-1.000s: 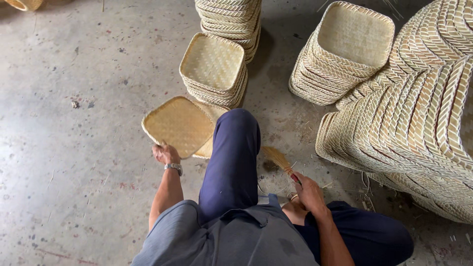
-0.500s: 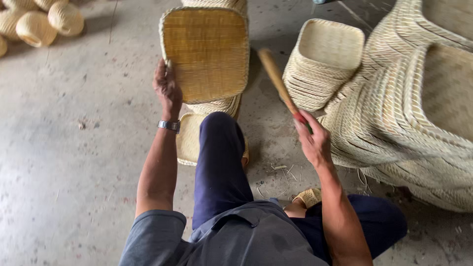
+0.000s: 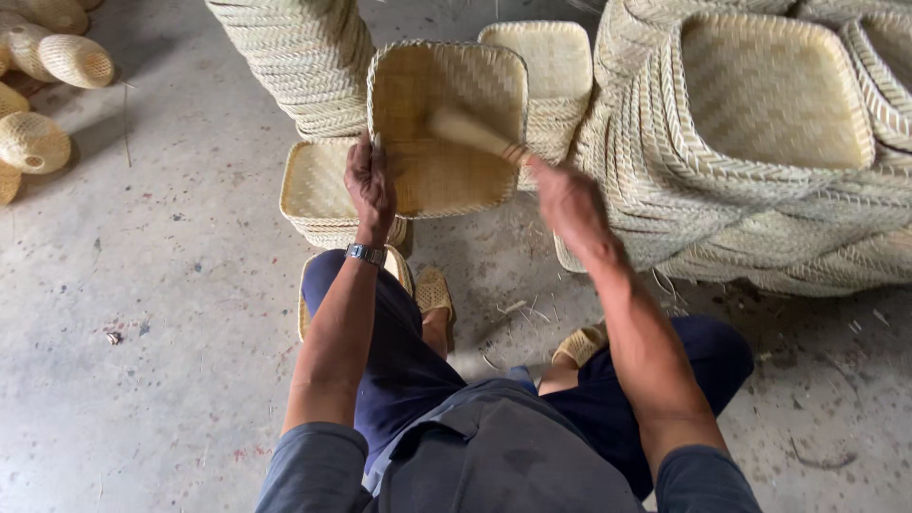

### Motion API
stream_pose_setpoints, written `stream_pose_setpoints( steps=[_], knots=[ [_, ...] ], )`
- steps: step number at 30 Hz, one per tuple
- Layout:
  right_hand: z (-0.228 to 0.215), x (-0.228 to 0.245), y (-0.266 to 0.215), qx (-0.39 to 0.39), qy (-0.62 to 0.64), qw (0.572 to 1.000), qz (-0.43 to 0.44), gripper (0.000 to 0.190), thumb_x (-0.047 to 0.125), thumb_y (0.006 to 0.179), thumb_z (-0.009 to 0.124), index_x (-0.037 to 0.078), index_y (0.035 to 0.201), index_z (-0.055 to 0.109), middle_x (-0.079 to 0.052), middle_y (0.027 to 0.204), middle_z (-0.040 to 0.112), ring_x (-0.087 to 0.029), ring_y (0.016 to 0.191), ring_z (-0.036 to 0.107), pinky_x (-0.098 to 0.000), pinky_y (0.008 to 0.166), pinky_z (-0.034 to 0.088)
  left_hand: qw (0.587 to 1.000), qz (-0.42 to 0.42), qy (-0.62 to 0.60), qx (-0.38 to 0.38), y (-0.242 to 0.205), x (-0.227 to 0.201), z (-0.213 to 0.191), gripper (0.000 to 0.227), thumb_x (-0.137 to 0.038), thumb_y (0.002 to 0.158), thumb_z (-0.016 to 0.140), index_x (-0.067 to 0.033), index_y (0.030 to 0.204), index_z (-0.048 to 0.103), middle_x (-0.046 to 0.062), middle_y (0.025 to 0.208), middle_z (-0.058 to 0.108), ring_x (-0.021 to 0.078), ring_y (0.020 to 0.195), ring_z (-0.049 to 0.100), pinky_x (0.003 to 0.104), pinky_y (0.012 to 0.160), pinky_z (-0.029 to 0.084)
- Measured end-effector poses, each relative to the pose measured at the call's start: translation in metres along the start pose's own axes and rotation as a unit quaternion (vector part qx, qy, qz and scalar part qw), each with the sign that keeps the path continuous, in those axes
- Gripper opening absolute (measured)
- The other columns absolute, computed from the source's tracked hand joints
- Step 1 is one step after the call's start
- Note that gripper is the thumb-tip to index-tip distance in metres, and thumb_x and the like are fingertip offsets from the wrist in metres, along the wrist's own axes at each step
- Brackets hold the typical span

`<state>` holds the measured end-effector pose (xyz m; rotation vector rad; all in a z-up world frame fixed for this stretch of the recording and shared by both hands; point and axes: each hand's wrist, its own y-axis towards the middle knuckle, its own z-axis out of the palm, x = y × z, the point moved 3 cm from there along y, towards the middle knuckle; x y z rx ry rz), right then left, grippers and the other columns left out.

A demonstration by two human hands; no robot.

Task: The person cleans woven square trays by brushing the interior and exterior surfaces with a small handheld broom.

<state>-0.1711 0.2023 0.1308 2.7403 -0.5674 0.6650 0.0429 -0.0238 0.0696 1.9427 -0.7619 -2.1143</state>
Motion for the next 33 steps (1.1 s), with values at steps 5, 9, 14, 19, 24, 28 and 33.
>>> stream_pose_setpoints(
  steps=[5,9,14,19,24,28,33],
  knots=[
    [0.039,-0.014,-0.024,0.160,0.093,0.979,-0.079,0.031,0.020,0.101,0.051,0.012,0.118,0.076,-0.005,0.095,0.074,0.001,0.048,0.058,-0.0161,0.039,0.049,0.991,0.110,-0.052,-0.046,-0.010,0.005,0.027,0.036,-0.010,0.111,0.052,0.0003,0.145,0.056,0.009,0.121,0.060,0.0138,0.110,0.057,0.025,0.097,0.047],
    [0.052,-0.005,-0.014,0.176,0.195,0.964,-0.034,0.037,0.036,0.101,0.058,0.018,0.132,0.070,-0.005,0.087,0.078,-0.011,0.041,0.046,-0.0271,0.038,0.039,0.995,0.100,0.010,-0.023,-0.028,0.022,0.041,0.038,-0.012,0.112,0.051,-0.0007,0.148,0.054,0.008,0.116,0.063,0.0139,0.108,0.057,0.026,0.098,0.046],
    [0.036,-0.051,0.012,-0.029,0.329,0.943,0.041,0.040,0.036,0.103,0.059,0.013,0.135,0.065,-0.006,0.091,0.075,-0.004,0.048,0.054,-0.0226,0.039,0.045,0.997,0.076,-0.013,0.013,-0.041,0.030,0.040,0.041,-0.021,0.113,0.052,0.0001,0.147,0.057,0.007,0.115,0.062,0.0148,0.108,0.057,0.027,0.097,0.046],
    [0.039,-0.068,0.016,-0.255,0.326,0.908,0.070,0.038,0.031,0.108,0.056,0.009,0.136,0.070,-0.009,0.081,0.072,-0.003,0.049,0.053,-0.0202,0.039,0.042,0.997,0.037,-0.046,0.043,-0.050,0.088,0.044,0.044,-0.023,0.112,0.056,0.0013,0.149,0.056,0.007,0.111,0.057,0.0150,0.104,0.054,0.027,0.094,0.047],
    [0.069,-0.021,-0.021,0.145,0.239,0.954,-0.104,0.039,0.034,0.098,0.061,0.009,0.126,0.071,-0.009,0.093,0.076,-0.007,0.038,0.044,-0.0218,0.033,0.039,0.998,0.005,-0.030,0.063,-0.049,0.139,0.050,0.023,-0.023,0.112,0.060,-0.0007,0.114,0.064,0.007,0.096,0.068,0.0155,0.088,0.063,0.030,0.084,0.055],
    [0.012,-0.076,-0.030,0.133,0.052,0.972,0.185,0.036,0.037,0.108,0.053,0.013,0.122,0.076,-0.016,0.085,0.075,-0.011,0.044,0.039,-0.0243,0.040,0.033,0.985,-0.051,-0.159,0.051,-0.036,0.078,0.027,0.041,-0.018,0.109,0.056,-0.0015,0.146,0.056,0.003,0.116,0.062,0.0149,0.101,0.061,0.031,0.087,0.055],
    [0.019,-0.045,-0.004,-0.102,0.189,0.976,0.025,0.035,0.017,0.108,0.039,0.008,0.132,0.062,-0.007,0.106,0.070,-0.008,0.043,0.052,-0.0222,0.031,0.041,0.960,-0.037,0.237,0.142,-0.043,0.051,0.053,0.040,-0.020,0.108,0.052,-0.0053,0.143,0.062,0.013,0.091,0.068,0.0264,0.082,0.062,0.040,0.071,0.056]
  ],
)
